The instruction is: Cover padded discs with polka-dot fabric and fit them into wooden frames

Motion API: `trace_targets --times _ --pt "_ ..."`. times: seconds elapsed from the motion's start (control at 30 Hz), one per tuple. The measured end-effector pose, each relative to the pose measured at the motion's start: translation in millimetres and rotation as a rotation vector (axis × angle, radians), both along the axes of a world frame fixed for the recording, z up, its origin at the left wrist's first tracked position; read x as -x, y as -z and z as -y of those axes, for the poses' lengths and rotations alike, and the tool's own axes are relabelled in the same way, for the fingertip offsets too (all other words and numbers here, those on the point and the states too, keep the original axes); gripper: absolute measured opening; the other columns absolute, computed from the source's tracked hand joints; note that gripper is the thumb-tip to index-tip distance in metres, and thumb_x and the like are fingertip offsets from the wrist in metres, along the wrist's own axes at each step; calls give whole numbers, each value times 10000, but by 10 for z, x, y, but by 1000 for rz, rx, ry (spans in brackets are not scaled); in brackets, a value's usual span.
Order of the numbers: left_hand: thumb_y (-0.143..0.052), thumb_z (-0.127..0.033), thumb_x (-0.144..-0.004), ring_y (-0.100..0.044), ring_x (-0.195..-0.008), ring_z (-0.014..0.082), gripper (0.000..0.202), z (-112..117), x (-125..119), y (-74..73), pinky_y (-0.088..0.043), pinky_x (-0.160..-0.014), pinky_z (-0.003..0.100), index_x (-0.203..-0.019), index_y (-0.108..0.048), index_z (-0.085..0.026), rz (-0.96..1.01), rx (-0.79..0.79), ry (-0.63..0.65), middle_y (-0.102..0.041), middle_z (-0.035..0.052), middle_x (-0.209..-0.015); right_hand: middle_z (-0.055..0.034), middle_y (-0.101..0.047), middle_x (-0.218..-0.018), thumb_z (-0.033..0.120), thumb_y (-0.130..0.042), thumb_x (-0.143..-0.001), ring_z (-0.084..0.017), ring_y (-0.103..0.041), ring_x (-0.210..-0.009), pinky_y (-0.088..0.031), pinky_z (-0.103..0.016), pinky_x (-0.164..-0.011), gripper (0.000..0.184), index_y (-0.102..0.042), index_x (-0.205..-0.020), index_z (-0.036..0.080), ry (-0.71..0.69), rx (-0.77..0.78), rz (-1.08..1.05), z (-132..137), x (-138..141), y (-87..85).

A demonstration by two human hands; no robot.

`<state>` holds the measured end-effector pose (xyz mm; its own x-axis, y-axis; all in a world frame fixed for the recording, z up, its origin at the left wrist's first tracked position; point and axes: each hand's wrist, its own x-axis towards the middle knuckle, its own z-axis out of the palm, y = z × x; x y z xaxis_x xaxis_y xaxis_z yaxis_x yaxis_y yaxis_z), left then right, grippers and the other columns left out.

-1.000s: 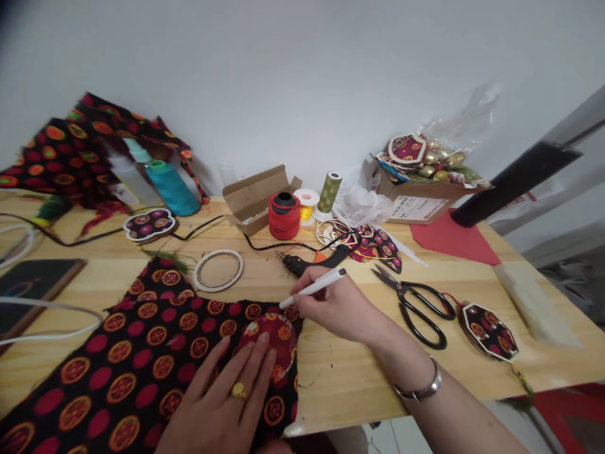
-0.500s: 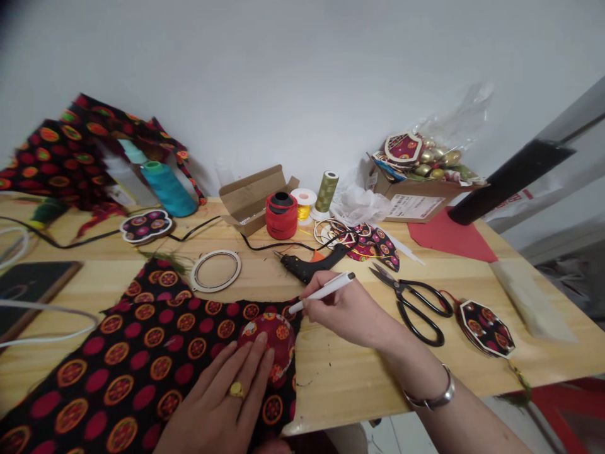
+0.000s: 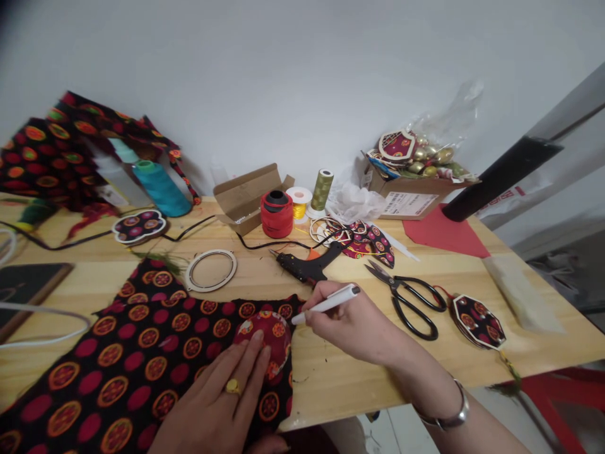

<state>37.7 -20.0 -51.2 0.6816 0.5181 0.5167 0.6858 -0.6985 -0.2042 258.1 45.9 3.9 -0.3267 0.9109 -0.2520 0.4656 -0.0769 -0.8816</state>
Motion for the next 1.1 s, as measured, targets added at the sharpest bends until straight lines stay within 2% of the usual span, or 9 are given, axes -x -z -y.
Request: trace_targets --times 0.23,0.37,0.47,0.67,0.77,0.97,1.1 --pt "-431 -666 -839 -656 -935 273 668 14 13 13 -412 -851 342 -954 -722 -75 -7 -6 -21 -752 173 -1003 -1 -592 -636 277 -604 -771 -98 -392 -540 -286 -233 -485 123 -584 -738 160 53 -17 -152 -60 163 91" --pt "-446 -672 -830 -638 -972 281 675 8 16 34 -408 -873 345 -993 -700 -68 -7 2 -14 -742 186 -1029 -2 -572 -616 288 -598 -780 -97 -362 -530 -266 -230 -469 147 -603 -730 150 35 -8 -78 4 50 49" --pt "-442 -671 -833 -654 -943 283 687 8 9 28 -413 -857 351 -974 -705 -52 2 19 -12 -744 193 -1016 -7 -577 -625 300 -596 -788 -107 -392 -545 -286 -234 -480 156 -611 -754 149 13 18 -40 68 -26 1" --pt "-438 -651 -844 -667 -961 288 686 23 -3 -10 -420 -850 360 -988 -697 -33 -15 19 -11 -733 207 -1040 7 -556 -613 325 -587 -799 -102 -373 -538 -265 -240 -479 174 -591 -756 157 72 -36 -103 54 57 66" --pt "-437 -654 -842 -669 -976 286 685 22 3 -6 -430 -850 358 -1010 -688 -39 -25 14 -7 -731 202 -1053 6 -547 -610 323 -583 -800 -102 -352 -535 -256 -239 -472 179 -594 -744 153 60 -35 -65 62 50 84" --pt "-441 -670 -827 -686 -958 307 719 21 10 21 -462 -819 368 -995 -693 -18 -48 0 -9 -723 227 -1052 11 -518 -631 327 -571 -801 -119 -395 -564 -312 -254 -505 166 -572 -749 169 -4 14 -59 162 -60 21" --pt "-453 -644 -835 -678 -993 309 699 43 15 45 -479 -828 368 -1056 -679 -19 -75 32 -19 -701 224 -1117 3 -526 -635 355 -559 -804 -125 -388 -566 -291 -254 -491 184 -568 -761 177 78 -7 -44 176 -17 32"
